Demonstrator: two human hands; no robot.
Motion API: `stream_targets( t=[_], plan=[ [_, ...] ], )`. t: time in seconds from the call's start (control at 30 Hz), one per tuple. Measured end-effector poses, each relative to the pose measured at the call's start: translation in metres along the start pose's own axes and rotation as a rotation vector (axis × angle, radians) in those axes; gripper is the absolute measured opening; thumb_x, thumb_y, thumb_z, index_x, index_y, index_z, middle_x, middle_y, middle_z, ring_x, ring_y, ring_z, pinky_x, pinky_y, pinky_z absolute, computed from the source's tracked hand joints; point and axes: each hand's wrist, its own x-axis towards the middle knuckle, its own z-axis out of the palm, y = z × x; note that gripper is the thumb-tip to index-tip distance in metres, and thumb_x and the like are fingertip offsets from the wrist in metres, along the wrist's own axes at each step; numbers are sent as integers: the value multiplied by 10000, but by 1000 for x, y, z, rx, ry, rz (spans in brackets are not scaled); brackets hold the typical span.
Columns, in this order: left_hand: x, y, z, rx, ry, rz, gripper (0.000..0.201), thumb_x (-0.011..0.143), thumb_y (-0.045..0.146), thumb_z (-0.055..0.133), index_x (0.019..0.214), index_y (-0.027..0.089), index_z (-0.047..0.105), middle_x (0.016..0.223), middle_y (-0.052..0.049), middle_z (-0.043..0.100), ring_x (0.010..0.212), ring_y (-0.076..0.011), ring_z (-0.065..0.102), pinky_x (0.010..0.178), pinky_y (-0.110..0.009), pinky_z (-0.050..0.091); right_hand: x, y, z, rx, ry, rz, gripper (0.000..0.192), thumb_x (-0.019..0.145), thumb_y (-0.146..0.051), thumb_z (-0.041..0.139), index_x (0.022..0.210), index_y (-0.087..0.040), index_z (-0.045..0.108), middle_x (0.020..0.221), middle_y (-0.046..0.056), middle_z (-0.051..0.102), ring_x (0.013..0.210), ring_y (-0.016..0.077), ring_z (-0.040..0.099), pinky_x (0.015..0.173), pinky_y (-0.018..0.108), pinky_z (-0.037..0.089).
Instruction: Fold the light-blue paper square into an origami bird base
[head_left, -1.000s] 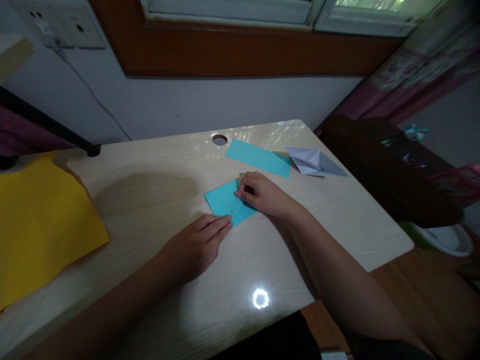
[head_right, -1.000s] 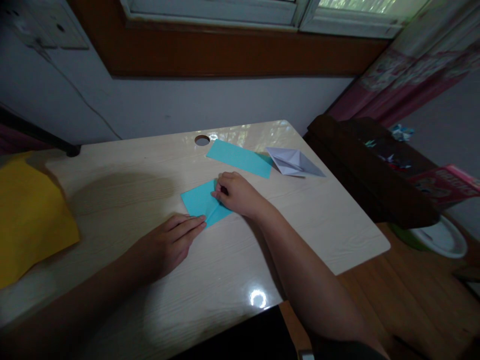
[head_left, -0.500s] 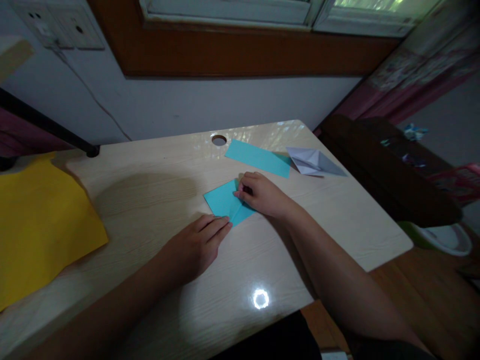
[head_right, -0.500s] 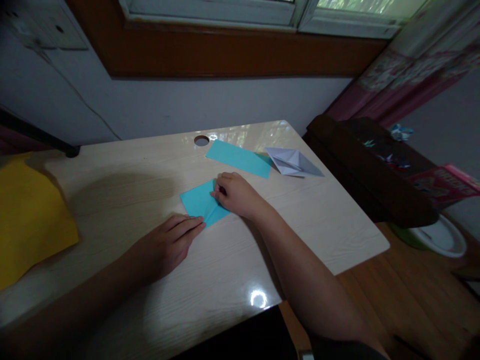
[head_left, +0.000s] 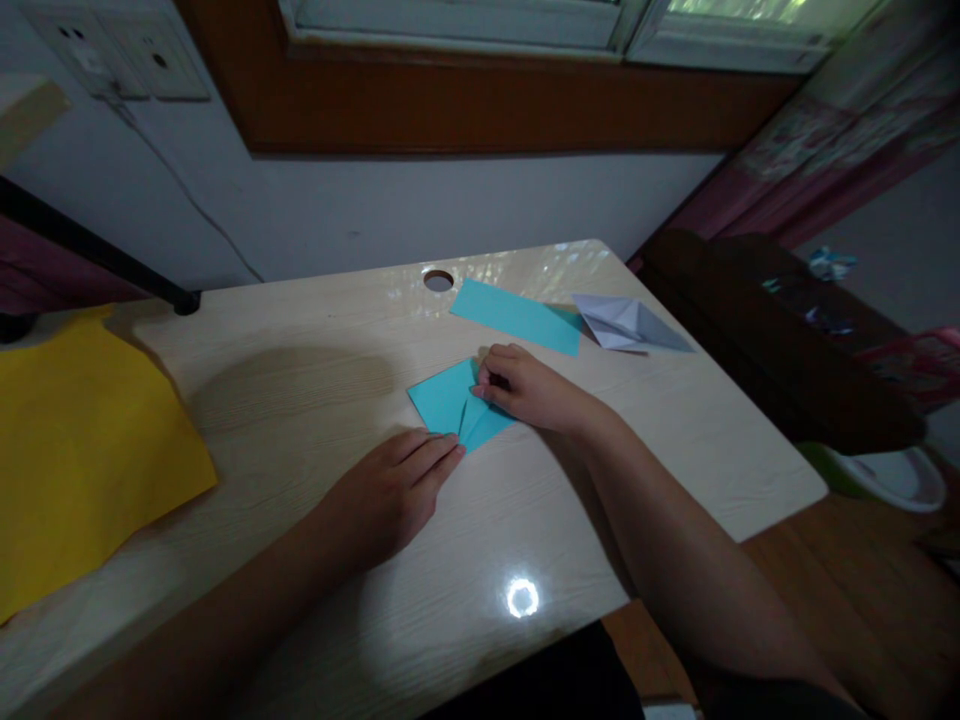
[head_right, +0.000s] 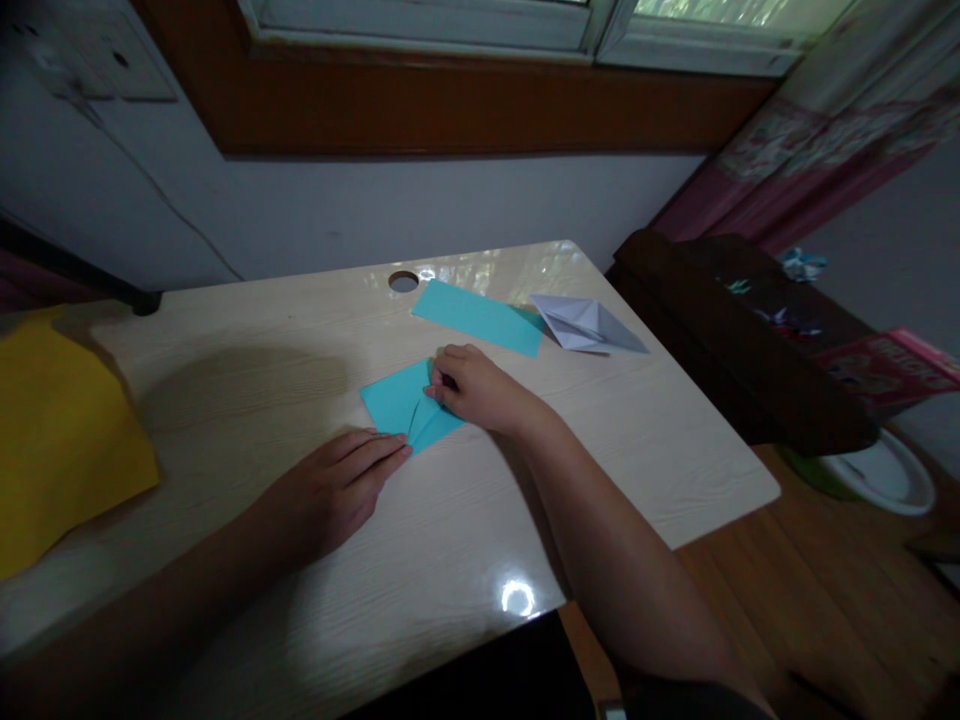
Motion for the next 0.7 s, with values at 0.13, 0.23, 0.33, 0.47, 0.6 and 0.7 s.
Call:
stream_targets(
  t=[0.13,0.23,0.33,0.47,0.6,0.7],
  plan=[
    [1,0,-1,-6,-18,-4,445,937,75,536,1380,67,569,1358,-160,632,1197,-273,583,1059,-449,536,-1,3,0,16,-4,-16,119,936,-256,632,839,-191,606,865,47,585,847,203,538,817,336,407],
    [1,0,-2,-4,-29,-9,464,935,71,523,1397,78,556,1397,-173,605,1205,-272,580,1052,-455,533,-1,4,-1,32,-7,-27,123,938,-254,623,833,-193,599,855,42,579,836,198,534,809,331,408],
    [0,0,-1,5,-54,-20,504,932,66,512,1434,101,525,1453,-171,567,1203,-268,577,1047,-461,527,0,4,-1,32,-8,-30,129,943,-261,615,834,-193,598,853,42,579,834,198,534,809,332,409],
    [-1,0,-1,7,-65,-29,523,930,69,515,1452,112,506,1464,-164,558,1209,-269,567,1053,-458,518,1,3,2,7,26,-26,125,932,-231,613,814,-197,590,830,41,583,830,202,535,798,334,404],
    [2,0,-3,12,-67,-17,484,935,82,525,1419,77,530,1426,-173,583,1211,-281,553,1058,-454,516,2,0,5,-15,54,-6,152,925,-222,618,784,-200,567,803,38,592,813,203,543,793,335,404],
    [3,1,-3,6,-48,-15,485,931,79,531,1415,50,523,1390,-174,605,1197,-282,552,1048,-447,526,3,-2,5,-24,60,12,151,915,-215,627,779,-202,563,803,39,600,807,203,546,779,331,404]
  ],
)
